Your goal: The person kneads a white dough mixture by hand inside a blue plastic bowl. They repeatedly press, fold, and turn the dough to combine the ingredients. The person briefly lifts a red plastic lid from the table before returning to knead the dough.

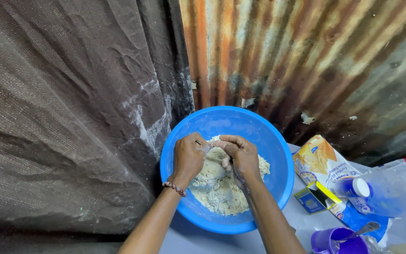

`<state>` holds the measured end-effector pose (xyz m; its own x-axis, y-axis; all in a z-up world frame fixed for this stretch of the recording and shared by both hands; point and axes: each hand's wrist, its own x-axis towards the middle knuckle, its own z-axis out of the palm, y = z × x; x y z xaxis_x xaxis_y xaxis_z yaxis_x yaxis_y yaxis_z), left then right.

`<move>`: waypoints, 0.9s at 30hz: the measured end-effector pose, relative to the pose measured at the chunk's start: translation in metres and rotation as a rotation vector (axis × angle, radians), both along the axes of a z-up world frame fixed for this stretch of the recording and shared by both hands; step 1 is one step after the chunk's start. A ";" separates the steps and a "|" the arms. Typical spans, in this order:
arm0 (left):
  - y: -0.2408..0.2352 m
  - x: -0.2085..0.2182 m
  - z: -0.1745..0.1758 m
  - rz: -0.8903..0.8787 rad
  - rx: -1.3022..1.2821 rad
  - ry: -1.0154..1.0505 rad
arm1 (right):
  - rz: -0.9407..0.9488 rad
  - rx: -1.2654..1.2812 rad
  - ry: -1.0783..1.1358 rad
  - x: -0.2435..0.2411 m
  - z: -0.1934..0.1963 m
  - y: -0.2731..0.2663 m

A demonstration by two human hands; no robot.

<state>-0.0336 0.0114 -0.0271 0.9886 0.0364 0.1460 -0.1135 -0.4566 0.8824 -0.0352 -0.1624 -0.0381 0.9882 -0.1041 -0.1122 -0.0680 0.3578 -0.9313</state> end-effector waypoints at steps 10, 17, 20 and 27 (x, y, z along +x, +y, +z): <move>-0.003 0.004 0.003 -0.040 0.025 -0.011 | -0.080 -0.484 -0.088 -0.018 0.025 0.008; -0.019 0.005 -0.009 -0.144 0.103 -0.034 | 0.174 -0.439 -0.058 0.026 -0.064 0.001; -0.019 0.004 -0.007 -0.139 0.099 -0.060 | 0.168 -0.457 -0.018 0.000 -0.018 0.010; 0.018 0.037 -0.036 -0.157 0.551 0.044 | 0.071 -0.805 -0.009 0.050 -0.025 -0.052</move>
